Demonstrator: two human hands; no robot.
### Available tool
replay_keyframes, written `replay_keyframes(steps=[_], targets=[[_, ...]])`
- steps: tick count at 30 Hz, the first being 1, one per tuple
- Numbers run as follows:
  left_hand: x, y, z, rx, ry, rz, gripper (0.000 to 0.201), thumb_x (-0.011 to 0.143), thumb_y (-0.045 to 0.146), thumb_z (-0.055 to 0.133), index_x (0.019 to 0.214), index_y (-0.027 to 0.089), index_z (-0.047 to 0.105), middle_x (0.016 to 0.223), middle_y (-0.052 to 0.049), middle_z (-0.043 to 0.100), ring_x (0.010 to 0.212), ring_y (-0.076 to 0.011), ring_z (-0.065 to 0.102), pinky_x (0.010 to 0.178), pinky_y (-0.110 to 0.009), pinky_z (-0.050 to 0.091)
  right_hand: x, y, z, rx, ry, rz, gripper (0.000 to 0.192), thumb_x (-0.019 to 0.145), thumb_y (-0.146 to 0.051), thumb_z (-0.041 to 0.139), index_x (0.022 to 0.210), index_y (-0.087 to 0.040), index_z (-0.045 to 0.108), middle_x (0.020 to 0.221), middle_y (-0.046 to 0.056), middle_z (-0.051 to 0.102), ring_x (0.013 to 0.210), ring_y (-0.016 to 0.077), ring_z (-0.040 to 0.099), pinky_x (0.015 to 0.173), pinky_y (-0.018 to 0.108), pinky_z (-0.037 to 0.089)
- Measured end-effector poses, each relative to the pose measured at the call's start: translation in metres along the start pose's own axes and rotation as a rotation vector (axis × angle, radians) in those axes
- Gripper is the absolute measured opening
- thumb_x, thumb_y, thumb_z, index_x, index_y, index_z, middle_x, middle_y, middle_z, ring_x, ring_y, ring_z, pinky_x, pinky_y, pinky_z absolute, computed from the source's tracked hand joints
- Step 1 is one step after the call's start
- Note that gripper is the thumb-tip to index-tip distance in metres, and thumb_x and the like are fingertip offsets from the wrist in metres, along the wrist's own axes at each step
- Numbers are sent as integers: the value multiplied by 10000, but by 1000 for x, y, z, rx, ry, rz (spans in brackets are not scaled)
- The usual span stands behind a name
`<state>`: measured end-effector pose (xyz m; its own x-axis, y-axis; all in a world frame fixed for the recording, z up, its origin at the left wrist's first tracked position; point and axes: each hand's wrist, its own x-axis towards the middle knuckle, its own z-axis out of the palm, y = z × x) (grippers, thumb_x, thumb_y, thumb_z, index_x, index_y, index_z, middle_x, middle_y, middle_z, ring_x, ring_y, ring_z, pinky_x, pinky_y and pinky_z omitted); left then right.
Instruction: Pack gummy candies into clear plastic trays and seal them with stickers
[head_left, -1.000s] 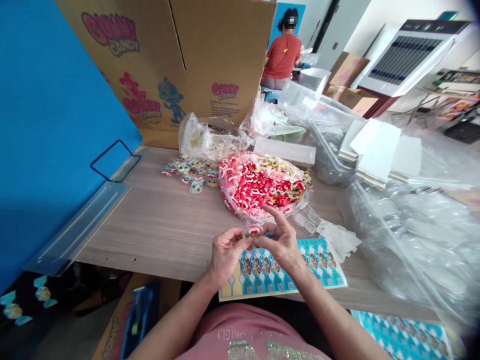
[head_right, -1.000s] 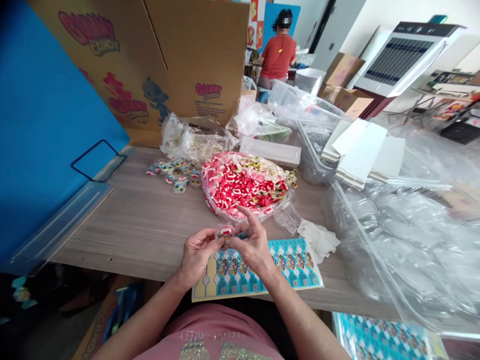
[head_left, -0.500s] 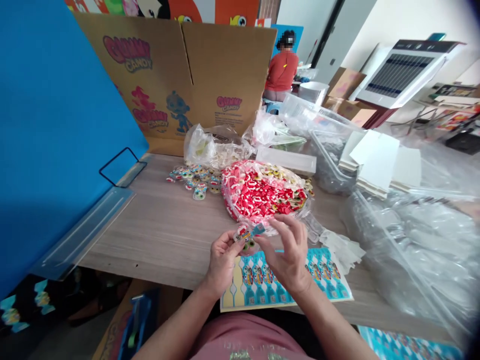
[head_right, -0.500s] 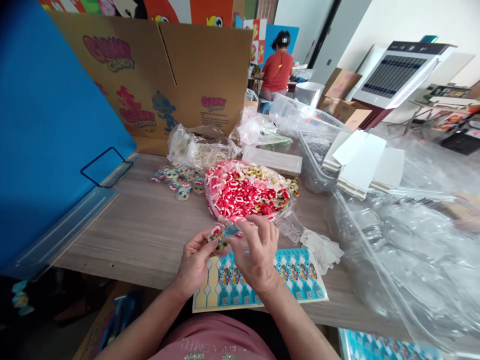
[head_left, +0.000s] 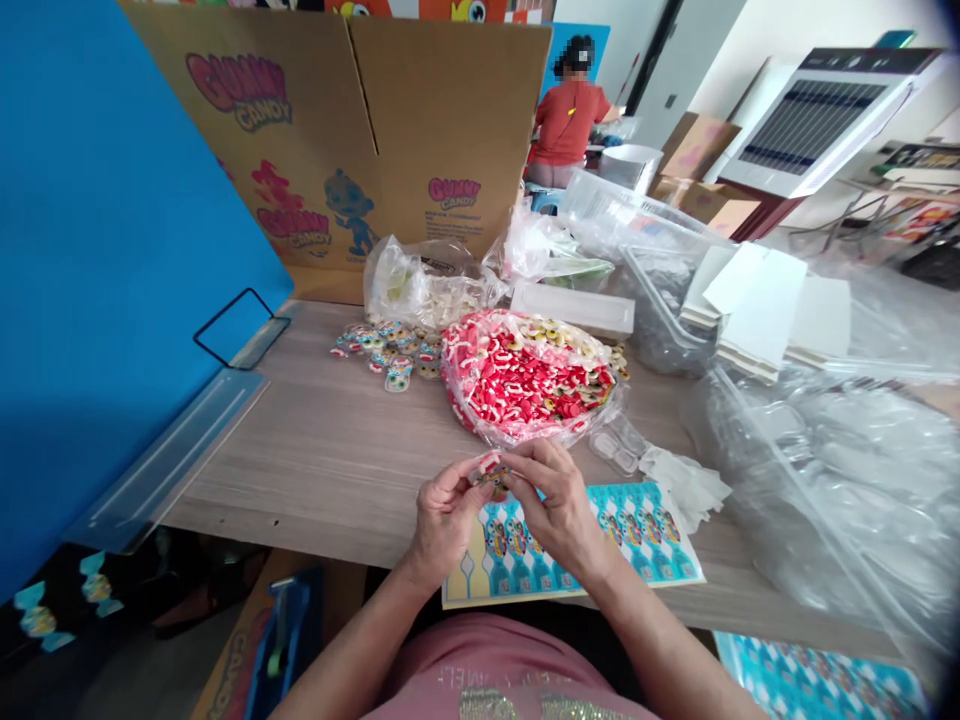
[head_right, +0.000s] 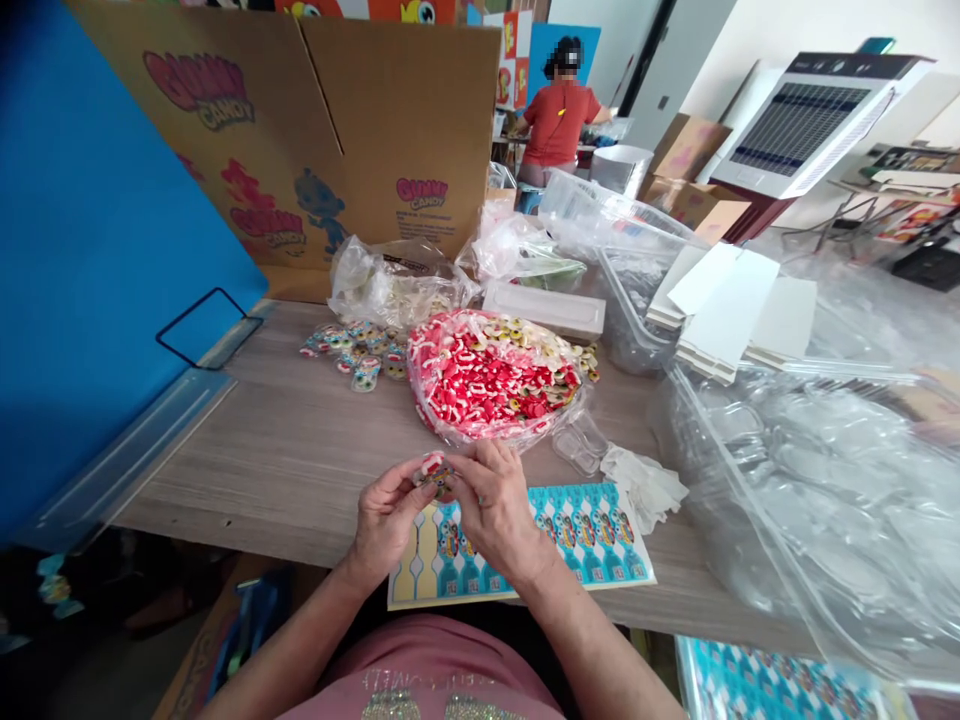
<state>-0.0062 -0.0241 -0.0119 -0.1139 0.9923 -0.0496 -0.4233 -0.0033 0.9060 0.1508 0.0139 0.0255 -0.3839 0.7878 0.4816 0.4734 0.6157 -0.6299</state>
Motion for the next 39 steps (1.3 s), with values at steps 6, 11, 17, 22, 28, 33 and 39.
replay_keyframes(steps=[6,11,17,22,28,33,39], targets=[[-4,2,0,-127,-126,-212,385,702,279,846,1069,203,757,964,-41,775,786,-196,729,725,-337,628,7,11,-22,427,-412,136,174,960,-309,553,965,-220,703,918,27,650,898,173,603,833,331,481],[-3,5,1,-164,-6,-274,300,654,287,865,901,152,762,825,-40,769,696,-174,717,701,-315,610,-11,14,-4,528,-219,373,198,900,-388,636,1004,-235,708,905,22,683,837,171,629,781,313,513],[1,-6,2,-21,-22,-293,345,628,329,859,879,120,749,695,-34,730,600,-151,674,632,-271,551,-19,26,11,572,-169,459,218,871,-408,667,882,-208,752,794,41,725,736,184,661,686,277,534],[9,4,1,33,64,-271,290,608,346,839,776,127,749,692,-34,725,626,-146,646,644,-257,519,-6,17,27,657,-86,478,198,884,-400,649,907,-222,733,829,26,731,781,186,673,731,275,544],[53,42,-55,399,194,-150,310,584,333,835,818,150,746,725,-8,719,611,-113,574,559,-212,447,-11,15,33,357,-139,354,202,857,-287,629,1009,-194,723,859,36,717,777,181,665,726,294,532],[153,81,-107,487,384,-120,299,490,245,825,706,154,640,499,39,560,428,-99,447,418,-216,291,-32,59,-28,-220,-9,441,205,884,-201,571,1001,-191,740,939,69,720,865,178,669,804,280,516],[200,86,-123,437,396,-6,328,519,219,782,773,164,583,602,-12,611,515,-164,605,595,-377,477,-32,118,-97,-667,-49,684,284,892,-271,585,1121,-181,728,1152,132,713,1106,297,614,918,397,463]])
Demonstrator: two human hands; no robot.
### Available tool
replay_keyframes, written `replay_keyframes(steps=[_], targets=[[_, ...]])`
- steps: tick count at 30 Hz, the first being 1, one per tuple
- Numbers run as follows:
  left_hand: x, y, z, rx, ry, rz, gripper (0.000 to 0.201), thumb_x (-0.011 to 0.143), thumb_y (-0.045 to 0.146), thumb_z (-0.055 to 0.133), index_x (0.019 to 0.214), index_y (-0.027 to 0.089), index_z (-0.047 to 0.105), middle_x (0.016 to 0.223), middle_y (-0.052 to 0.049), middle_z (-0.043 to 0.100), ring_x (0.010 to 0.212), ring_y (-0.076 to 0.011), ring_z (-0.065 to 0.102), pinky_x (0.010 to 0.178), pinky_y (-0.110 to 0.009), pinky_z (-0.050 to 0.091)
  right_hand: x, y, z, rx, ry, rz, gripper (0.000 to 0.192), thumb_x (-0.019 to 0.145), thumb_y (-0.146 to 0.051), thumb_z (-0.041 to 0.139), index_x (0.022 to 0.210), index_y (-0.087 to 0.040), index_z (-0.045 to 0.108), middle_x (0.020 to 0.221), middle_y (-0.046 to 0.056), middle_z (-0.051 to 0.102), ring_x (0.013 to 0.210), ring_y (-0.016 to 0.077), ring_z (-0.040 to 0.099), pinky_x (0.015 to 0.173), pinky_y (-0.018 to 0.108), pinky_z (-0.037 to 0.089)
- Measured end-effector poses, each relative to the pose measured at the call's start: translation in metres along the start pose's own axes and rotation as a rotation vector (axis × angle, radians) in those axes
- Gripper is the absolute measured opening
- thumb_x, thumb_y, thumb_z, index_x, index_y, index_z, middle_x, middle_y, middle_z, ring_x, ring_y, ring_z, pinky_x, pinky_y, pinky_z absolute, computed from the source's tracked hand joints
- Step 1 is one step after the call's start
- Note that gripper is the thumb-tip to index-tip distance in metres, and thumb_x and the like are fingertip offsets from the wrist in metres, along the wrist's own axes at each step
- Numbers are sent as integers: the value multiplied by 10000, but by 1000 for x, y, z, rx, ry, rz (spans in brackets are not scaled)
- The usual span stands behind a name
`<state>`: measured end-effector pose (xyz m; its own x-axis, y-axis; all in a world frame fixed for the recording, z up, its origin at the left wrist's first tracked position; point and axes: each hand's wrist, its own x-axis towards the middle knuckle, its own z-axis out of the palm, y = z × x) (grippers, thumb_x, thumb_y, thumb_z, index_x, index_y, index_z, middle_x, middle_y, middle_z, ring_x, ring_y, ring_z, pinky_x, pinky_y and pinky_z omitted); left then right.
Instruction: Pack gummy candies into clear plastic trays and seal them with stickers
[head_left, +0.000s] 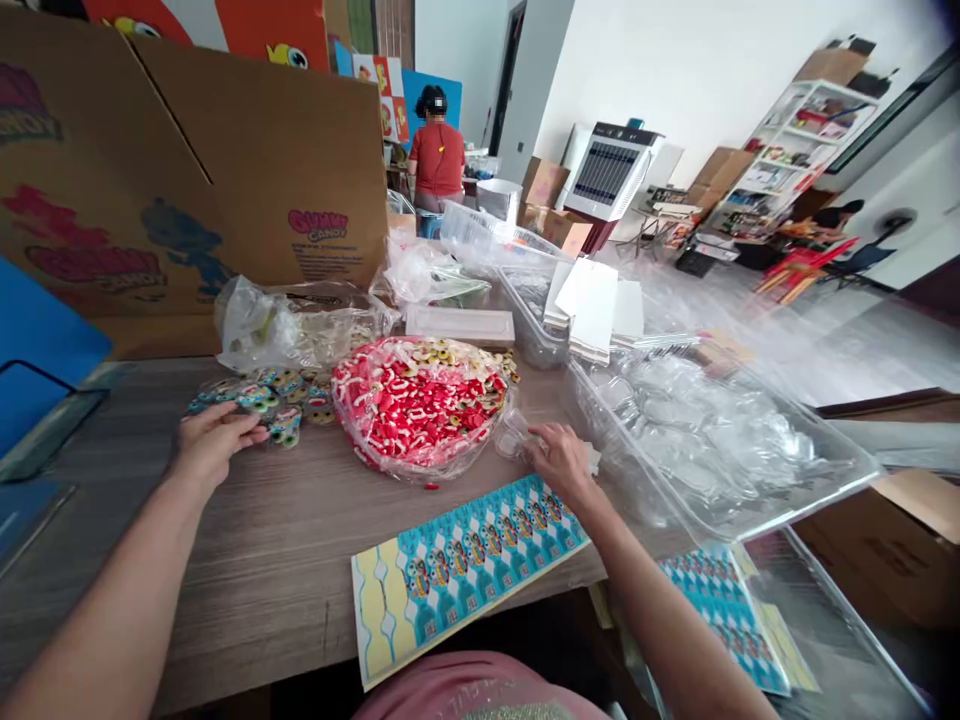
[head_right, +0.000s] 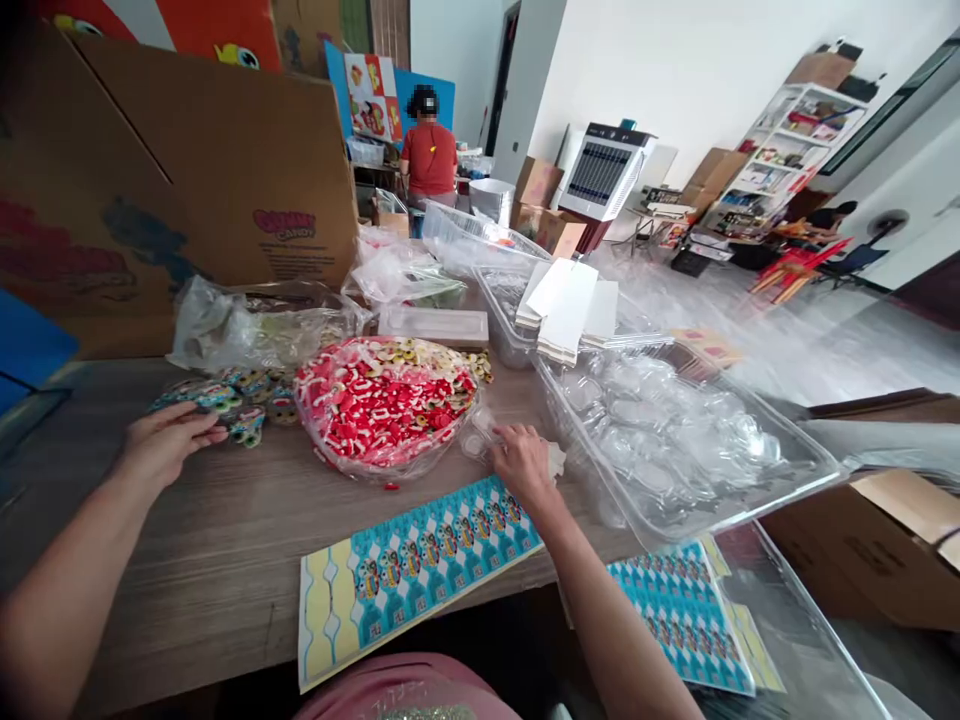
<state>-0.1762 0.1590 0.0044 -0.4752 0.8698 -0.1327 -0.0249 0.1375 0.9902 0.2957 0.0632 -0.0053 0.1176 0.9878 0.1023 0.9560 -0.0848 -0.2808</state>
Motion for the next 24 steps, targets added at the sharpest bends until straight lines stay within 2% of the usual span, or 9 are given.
replay_keyframes(steps=[2,6,9,12,15,17,19,21,24], targets=[[-1,-8,7,-33,21,39,391,518,203,779,843,176,563,605,25,582,529,-161,610,619,-393,497,11,5,-1,-48,-19,14,330,879,-322,612,1171,-203,709,1210,133,698,1170,336,574,926,442,439],[-10,-15,9,-72,57,63,546,558,217,800,1042,186,549,592,90,530,545,-134,590,647,-380,539,22,3,0,-90,-59,19,350,902,-359,569,1201,-227,693,1171,119,713,1132,316,593,926,448,414],[-19,-15,-2,-53,81,56,640,594,245,827,1154,186,522,602,107,526,587,-134,601,660,-367,570,20,7,-3,-139,26,83,384,922,-358,527,1253,-222,666,1193,137,690,1094,312,596,903,441,419],[-46,-21,-14,16,105,84,687,609,274,825,1219,200,516,688,100,558,622,-138,618,647,-345,588,12,14,-7,-246,130,99,383,898,-299,547,1248,-214,678,1287,182,617,1111,339,558,866,444,419],[-100,-35,-15,237,12,204,486,694,351,763,1137,207,625,828,38,644,665,-142,634,625,-300,583,5,15,-7,-323,85,-40,394,871,-218,560,1237,-284,691,1431,152,510,1236,350,455,886,447,392],[-144,-45,-7,399,-145,349,334,779,386,695,1060,207,692,885,-17,700,707,-169,665,635,-291,575,5,12,-5,-333,-19,-153,375,866,-169,551,1159,-326,724,1424,106,531,1272,325,417,908,441,365],[-181,-53,7,476,-301,526,221,822,360,652,957,207,738,915,-61,727,792,-201,691,673,-293,574,8,7,-2,-328,-101,-202,313,874,-154,542,1044,-309,755,1343,91,602,1238,301,443,905,428,347],[-203,-57,22,491,-357,634,190,852,315,609,905,207,756,899,-76,737,804,-205,701,680,-288,572,12,4,0,-323,-125,-198,247,900,-181,530,948,-264,758,1223,91,669,1161,281,493,879,410,344],[-210,-58,37,461,-382,657,206,877,274,570,895,191,758,870,-80,742,758,-184,704,652,-263,563,16,5,-2,-330,-96,-188,264,942,-196,469,917,-205,732,1111,103,702,1100,265,525,863,399,345]])
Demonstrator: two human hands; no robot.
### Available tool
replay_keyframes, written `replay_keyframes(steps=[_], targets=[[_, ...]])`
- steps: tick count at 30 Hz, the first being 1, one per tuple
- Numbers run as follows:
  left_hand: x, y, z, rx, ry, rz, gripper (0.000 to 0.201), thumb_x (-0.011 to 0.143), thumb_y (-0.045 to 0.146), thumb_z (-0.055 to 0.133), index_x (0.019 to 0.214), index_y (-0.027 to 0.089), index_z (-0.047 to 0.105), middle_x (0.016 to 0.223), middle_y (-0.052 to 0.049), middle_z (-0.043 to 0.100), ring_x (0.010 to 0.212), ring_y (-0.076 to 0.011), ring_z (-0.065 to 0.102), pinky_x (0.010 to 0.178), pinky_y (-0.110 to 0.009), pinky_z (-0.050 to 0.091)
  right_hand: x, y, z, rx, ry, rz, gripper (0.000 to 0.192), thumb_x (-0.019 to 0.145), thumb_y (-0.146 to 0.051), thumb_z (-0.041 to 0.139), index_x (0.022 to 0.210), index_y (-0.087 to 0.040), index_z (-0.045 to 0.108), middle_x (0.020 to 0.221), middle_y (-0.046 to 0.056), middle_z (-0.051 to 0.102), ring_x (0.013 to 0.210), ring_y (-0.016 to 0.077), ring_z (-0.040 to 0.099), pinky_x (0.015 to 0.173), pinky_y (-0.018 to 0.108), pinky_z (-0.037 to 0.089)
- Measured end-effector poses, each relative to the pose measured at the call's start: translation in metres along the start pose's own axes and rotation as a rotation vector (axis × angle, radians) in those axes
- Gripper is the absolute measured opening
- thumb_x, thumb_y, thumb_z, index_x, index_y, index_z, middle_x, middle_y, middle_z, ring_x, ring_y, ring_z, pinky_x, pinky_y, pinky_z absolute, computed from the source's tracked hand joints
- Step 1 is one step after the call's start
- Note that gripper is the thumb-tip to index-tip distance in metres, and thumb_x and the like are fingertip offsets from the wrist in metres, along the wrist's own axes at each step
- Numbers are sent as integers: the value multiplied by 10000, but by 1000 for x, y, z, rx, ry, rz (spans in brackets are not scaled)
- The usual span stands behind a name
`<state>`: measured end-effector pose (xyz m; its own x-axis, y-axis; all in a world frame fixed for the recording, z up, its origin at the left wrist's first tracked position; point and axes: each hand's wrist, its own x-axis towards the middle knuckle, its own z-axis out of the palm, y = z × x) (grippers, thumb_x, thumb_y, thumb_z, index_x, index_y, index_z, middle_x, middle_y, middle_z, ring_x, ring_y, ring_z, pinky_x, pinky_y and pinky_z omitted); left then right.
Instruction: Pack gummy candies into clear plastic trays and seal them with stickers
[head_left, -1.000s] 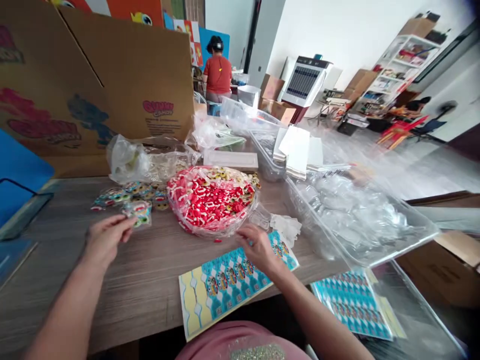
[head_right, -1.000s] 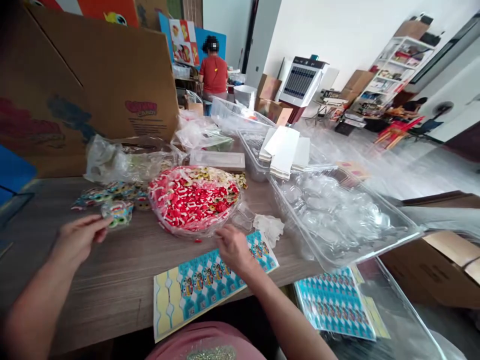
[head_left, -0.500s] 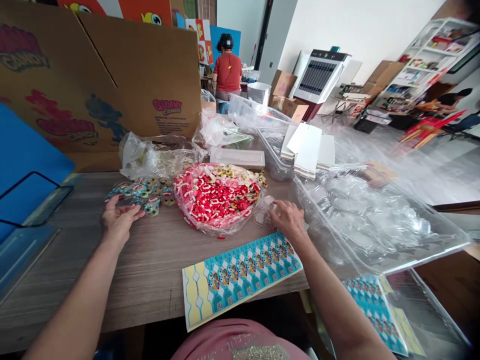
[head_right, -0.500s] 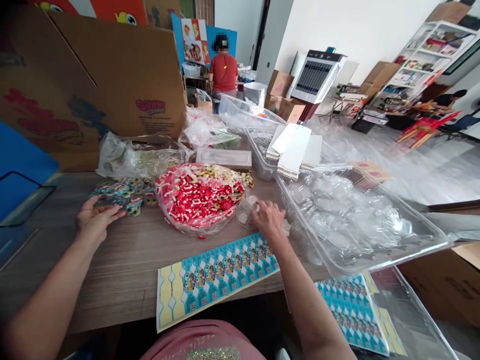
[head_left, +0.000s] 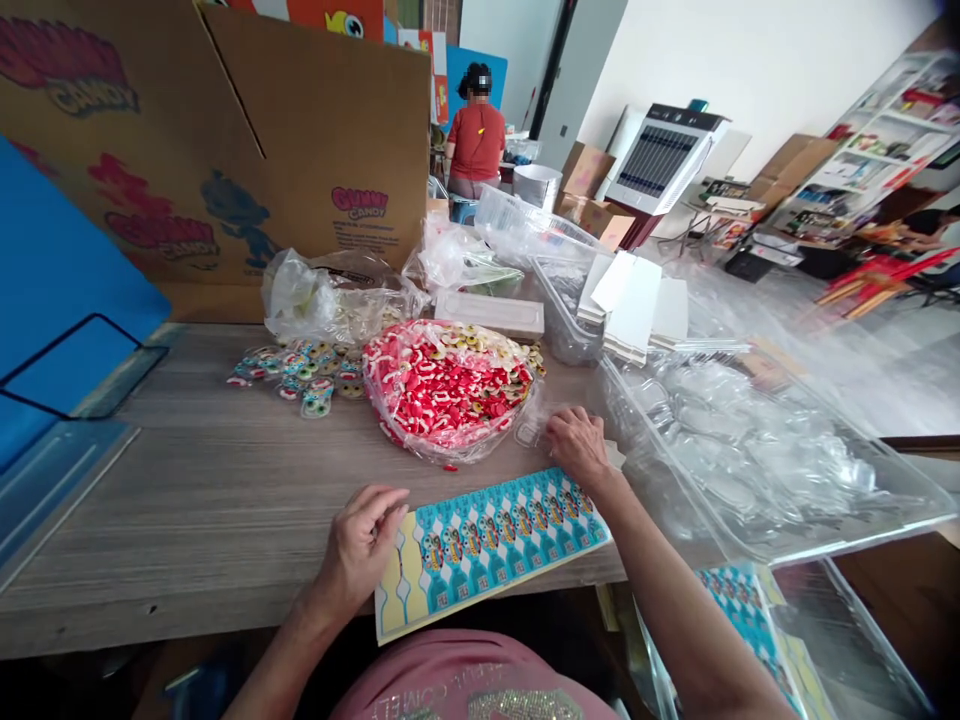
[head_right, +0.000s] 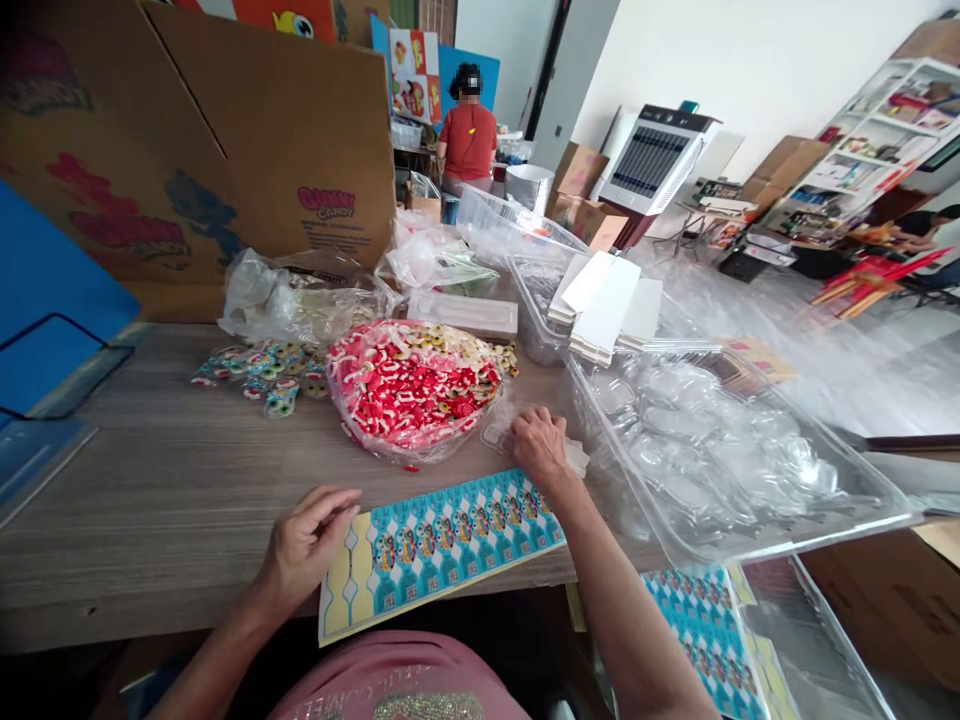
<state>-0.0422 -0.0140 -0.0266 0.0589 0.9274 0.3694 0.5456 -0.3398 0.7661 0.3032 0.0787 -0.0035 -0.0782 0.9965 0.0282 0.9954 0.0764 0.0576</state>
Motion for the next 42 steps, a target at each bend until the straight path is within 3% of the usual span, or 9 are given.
replay_keyframes(steps=[6,11,14,19,22,25,29,34,42], targets=[[16,-3,-4,-28,10,9,196,872,274,583,889,188,758,875,-79,748,785,-190,704,704,-279,563,-4,13,-7,-33,132,225,276,925,-200,478,1065,-164,713,1183,162,663,1119,311,528,849,411,377],[13,9,-1,-91,-6,66,170,880,218,594,906,184,758,862,-70,754,788,-184,709,724,-275,553,-7,-4,-3,98,-8,12,229,888,-294,590,1071,-251,719,1106,80,727,1094,281,582,831,366,399],[9,18,3,-156,-34,57,169,885,207,592,898,184,759,838,-64,756,756,-176,706,700,-267,544,-7,-12,4,143,-31,6,188,867,-298,616,1005,-243,731,1039,67,752,1053,277,608,795,349,408],[10,38,16,-311,-201,-128,181,882,257,606,934,186,764,873,-63,756,781,-180,698,726,-284,537,-17,-8,5,239,102,20,281,864,-289,599,1115,-223,707,1081,82,745,1046,284,616,854,392,436],[24,55,36,-515,-327,-348,240,851,316,635,1004,170,749,776,-44,722,651,-155,652,625,-271,518,-32,-10,-1,536,245,-28,337,846,-335,617,1157,-223,686,1044,81,745,978,256,643,850,391,482],[45,69,62,-725,-370,-501,323,779,373,702,1008,146,730,680,-21,675,537,-131,589,538,-259,485,-49,-23,-10,776,288,-94,375,843,-383,643,1187,-238,675,1027,71,740,952,237,665,826,378,520],[66,75,84,-829,-367,-490,228,739,374,712,770,148,715,618,-18,643,506,-107,535,496,-235,433,-62,-40,-16,870,301,-162,380,858,-391,671,1211,-251,670,1047,74,731,982,235,673,858,387,537],[64,71,83,-788,-329,-456,185,744,322,677,660,157,675,565,-7,606,485,-91,492,486,-227,383,-66,-49,-9,946,219,-159,378,881,-392,656,1236,-261,657,1074,86,720,995,239,663,803,377,563],[52,66,73,-815,-273,-531,202,732,349,679,681,154,671,599,-11,624,510,-106,510,512,-245,404,-64,-62,10,1304,39,-50,437,804,-388,750,1212,-255,670,1008,52,753,943,219,679,905,414,531]])
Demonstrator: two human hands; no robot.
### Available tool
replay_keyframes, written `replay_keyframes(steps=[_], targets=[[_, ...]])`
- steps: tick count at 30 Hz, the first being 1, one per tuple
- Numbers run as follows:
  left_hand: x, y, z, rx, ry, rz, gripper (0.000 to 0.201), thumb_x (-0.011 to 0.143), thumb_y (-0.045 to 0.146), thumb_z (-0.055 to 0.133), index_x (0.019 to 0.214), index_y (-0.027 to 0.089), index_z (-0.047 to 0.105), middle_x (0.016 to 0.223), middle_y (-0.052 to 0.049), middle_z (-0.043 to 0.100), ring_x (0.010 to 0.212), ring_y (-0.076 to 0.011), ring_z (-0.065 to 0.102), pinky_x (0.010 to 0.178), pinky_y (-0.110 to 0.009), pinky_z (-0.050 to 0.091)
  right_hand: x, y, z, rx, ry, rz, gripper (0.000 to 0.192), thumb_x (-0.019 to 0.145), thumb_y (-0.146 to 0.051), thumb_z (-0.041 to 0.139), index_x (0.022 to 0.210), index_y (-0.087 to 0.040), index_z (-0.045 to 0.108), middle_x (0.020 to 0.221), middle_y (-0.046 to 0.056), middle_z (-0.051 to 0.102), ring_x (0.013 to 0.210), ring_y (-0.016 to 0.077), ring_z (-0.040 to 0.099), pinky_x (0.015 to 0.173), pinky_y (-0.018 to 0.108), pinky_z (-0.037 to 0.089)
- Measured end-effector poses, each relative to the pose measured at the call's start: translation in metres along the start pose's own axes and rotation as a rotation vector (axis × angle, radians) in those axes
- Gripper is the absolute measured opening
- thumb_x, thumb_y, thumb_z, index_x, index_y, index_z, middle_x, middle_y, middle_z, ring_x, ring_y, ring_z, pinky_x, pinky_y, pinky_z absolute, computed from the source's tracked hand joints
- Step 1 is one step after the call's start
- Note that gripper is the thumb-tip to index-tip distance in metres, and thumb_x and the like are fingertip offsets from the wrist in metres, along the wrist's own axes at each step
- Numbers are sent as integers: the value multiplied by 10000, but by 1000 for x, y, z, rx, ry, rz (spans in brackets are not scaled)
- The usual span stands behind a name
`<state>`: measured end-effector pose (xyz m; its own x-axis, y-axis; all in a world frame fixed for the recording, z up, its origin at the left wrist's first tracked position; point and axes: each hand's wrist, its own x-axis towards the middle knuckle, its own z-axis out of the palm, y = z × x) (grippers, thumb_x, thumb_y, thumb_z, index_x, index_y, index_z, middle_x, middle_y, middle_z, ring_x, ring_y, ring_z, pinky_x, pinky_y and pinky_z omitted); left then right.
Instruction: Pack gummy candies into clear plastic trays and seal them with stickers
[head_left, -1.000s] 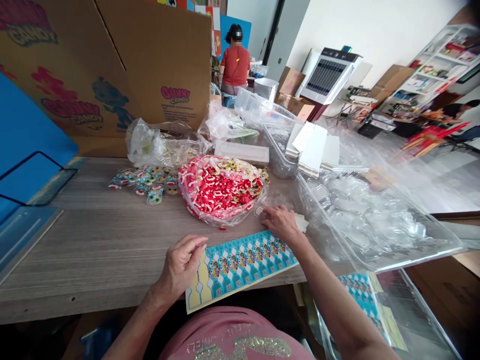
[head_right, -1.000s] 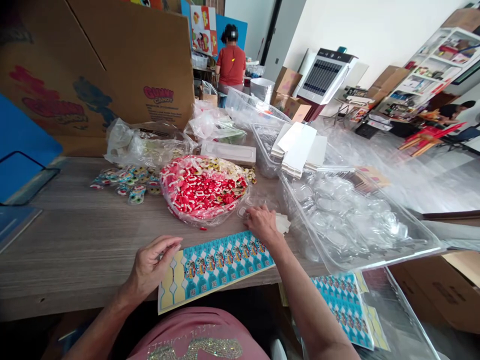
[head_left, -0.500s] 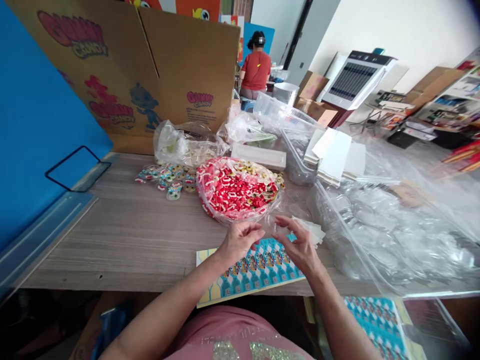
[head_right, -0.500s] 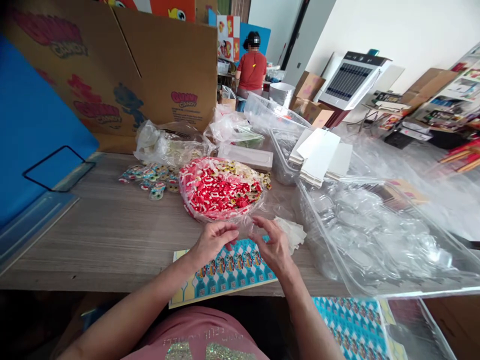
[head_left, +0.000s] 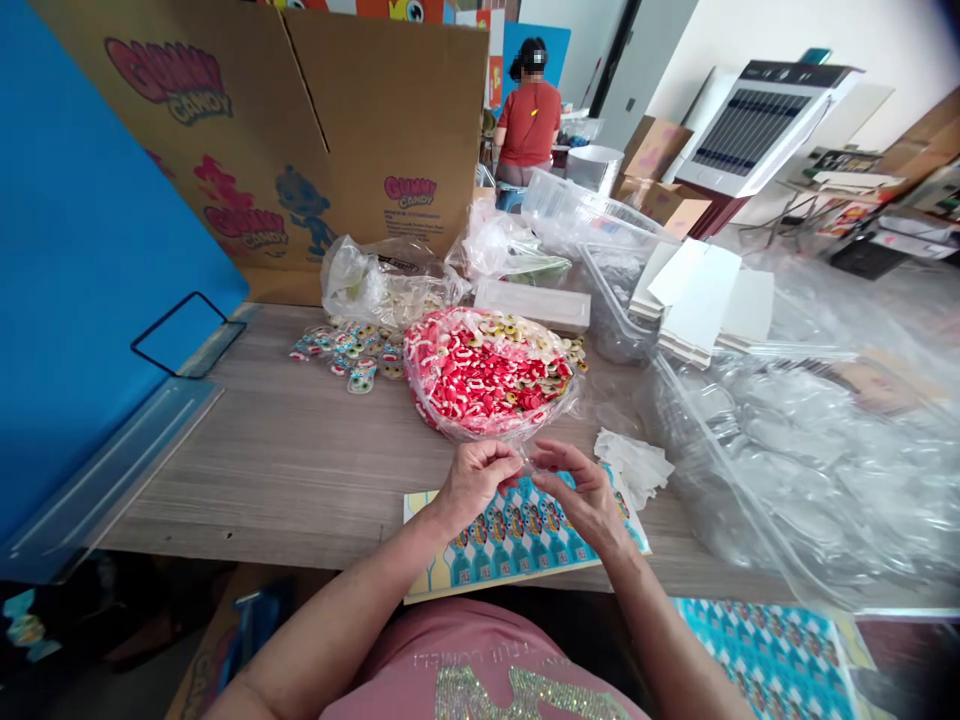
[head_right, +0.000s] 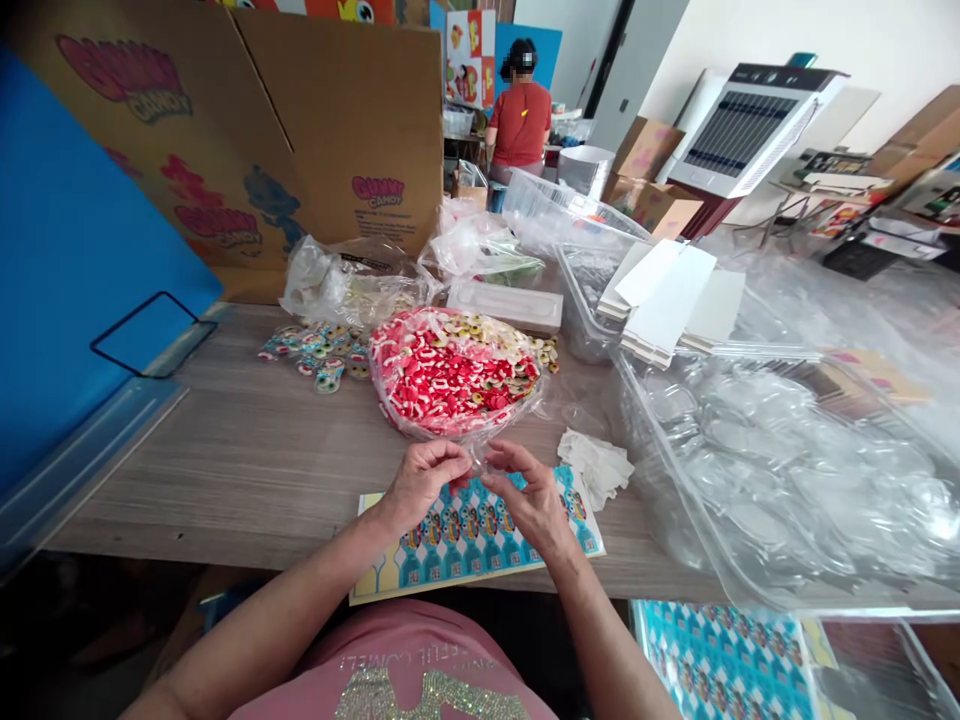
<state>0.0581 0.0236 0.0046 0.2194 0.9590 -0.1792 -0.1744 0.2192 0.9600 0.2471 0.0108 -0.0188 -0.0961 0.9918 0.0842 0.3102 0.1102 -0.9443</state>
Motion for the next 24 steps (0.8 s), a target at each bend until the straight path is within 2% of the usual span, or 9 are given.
replay_keyframes(steps=[6,12,24], targets=[[0,-2,-2,-14,12,3,190,728,341,680,681,159,655,594,-12,622,505,-110,506,519,-253,397,2,-5,9,312,-36,176,461,707,-395,821,1125,-238,702,924,48,757,867,208,697,804,363,570],[0,-5,-7,-38,25,4,184,724,331,674,688,152,652,581,-5,615,507,-105,505,502,-235,389,3,-10,17,347,-11,205,447,672,-426,846,1055,-226,733,916,62,764,833,215,705,741,348,577],[-5,-9,-15,-62,63,26,195,731,334,675,675,149,654,586,-9,622,506,-107,514,496,-233,402,0,-21,33,491,-26,241,339,686,-337,848,987,-238,731,836,29,762,705,155,670,629,262,528]])
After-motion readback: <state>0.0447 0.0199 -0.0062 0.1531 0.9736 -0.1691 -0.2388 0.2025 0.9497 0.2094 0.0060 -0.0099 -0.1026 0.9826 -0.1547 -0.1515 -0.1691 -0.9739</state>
